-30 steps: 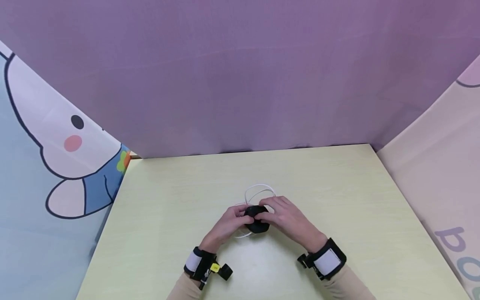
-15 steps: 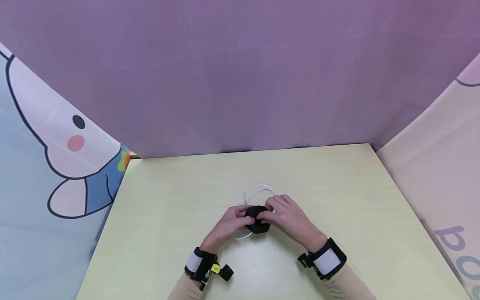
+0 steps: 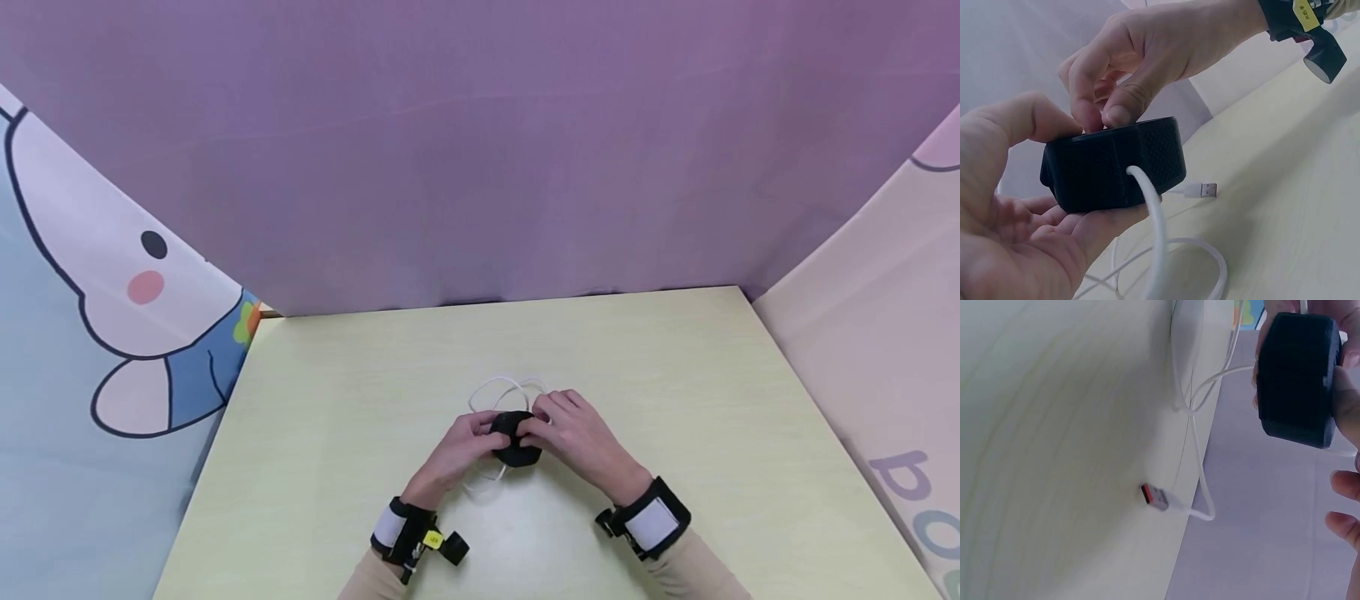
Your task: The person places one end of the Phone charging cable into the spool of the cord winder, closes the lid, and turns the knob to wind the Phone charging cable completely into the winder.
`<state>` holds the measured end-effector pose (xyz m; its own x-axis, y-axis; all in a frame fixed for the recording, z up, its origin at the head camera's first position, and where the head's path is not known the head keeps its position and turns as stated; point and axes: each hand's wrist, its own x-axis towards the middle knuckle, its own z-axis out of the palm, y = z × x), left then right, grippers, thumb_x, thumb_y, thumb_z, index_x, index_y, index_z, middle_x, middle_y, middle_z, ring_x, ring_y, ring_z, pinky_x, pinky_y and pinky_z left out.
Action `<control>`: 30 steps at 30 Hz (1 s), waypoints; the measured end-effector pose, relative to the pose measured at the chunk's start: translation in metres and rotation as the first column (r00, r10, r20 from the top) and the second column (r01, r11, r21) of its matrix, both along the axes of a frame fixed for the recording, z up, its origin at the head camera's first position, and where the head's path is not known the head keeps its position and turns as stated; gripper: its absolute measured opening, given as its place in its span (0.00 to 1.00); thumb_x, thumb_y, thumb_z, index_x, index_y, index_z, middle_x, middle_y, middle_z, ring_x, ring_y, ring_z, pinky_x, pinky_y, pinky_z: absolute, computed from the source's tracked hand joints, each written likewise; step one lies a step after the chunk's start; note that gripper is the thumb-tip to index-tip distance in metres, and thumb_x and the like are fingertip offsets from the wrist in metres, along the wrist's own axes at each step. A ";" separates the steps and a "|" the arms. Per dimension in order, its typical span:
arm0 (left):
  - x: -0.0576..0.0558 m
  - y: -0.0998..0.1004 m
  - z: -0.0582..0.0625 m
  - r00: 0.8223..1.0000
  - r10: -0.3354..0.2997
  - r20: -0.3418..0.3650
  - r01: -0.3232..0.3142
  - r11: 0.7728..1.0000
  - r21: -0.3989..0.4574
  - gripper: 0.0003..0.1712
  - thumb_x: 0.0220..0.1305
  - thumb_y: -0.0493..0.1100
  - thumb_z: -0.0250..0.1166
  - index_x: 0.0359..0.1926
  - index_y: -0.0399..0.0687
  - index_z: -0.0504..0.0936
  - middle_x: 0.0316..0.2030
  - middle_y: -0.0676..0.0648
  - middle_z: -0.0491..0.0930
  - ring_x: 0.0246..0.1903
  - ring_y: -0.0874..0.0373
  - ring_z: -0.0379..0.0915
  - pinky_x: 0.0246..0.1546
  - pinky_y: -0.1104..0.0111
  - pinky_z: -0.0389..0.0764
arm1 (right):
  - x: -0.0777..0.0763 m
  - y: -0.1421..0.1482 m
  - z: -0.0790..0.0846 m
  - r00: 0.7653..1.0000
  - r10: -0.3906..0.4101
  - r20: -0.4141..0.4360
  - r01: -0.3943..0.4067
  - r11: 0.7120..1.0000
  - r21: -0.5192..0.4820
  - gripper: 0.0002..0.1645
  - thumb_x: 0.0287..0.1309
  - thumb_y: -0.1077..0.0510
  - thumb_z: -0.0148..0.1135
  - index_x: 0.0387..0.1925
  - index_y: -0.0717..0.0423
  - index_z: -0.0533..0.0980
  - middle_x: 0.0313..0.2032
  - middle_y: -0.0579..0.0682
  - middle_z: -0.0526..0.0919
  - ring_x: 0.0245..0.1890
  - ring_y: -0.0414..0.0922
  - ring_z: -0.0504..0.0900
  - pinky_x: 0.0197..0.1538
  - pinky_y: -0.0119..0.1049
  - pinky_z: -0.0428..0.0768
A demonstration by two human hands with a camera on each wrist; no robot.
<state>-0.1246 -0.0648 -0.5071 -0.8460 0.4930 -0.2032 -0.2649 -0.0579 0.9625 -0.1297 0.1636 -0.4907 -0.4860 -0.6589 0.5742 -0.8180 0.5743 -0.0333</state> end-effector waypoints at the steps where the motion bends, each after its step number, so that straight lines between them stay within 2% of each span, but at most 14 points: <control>1: 0.000 0.000 0.000 1.000 0.001 0.000 -0.001 1.000 0.005 0.33 0.64 0.33 0.61 0.69 0.25 0.69 0.59 0.28 0.80 0.53 0.53 0.83 0.53 0.67 0.84 | 0.000 0.000 0.000 1.000 -0.002 0.000 0.002 1.000 -0.003 0.10 0.55 0.46 0.73 0.37 0.43 0.84 0.33 0.41 0.72 0.35 0.42 0.74 0.44 0.38 0.75; 11: -0.002 0.001 0.001 0.999 0.037 -0.005 -0.037 0.997 0.064 0.32 0.65 0.31 0.58 0.69 0.23 0.68 0.58 0.27 0.79 0.50 0.57 0.84 0.52 0.66 0.84 | 0.001 -0.007 -0.001 0.997 -0.070 -0.045 0.068 0.997 -0.029 0.13 0.67 0.44 0.64 0.37 0.48 0.83 0.34 0.42 0.76 0.35 0.44 0.76 0.44 0.38 0.76; 21: -0.002 0.002 -0.001 0.996 0.091 -0.018 -0.089 0.992 0.093 0.31 0.66 0.31 0.57 0.69 0.22 0.67 0.60 0.25 0.77 0.51 0.59 0.83 0.52 0.68 0.84 | 0.002 -0.015 -0.002 0.990 -0.119 -0.080 0.112 0.990 -0.091 0.11 0.63 0.49 0.67 0.34 0.52 0.82 0.32 0.47 0.76 0.33 0.47 0.76 0.41 0.41 0.75; 30: -0.003 0.005 -0.004 0.990 0.144 -0.014 -0.142 0.985 0.099 0.30 0.67 0.32 0.57 0.67 0.20 0.67 0.60 0.24 0.76 0.51 0.58 0.83 0.52 0.68 0.84 | 0.005 -0.022 0.000 0.980 -0.185 -0.071 0.176 0.978 -0.109 0.14 0.68 0.48 0.63 0.32 0.54 0.82 0.31 0.48 0.74 0.32 0.48 0.75 0.41 0.42 0.74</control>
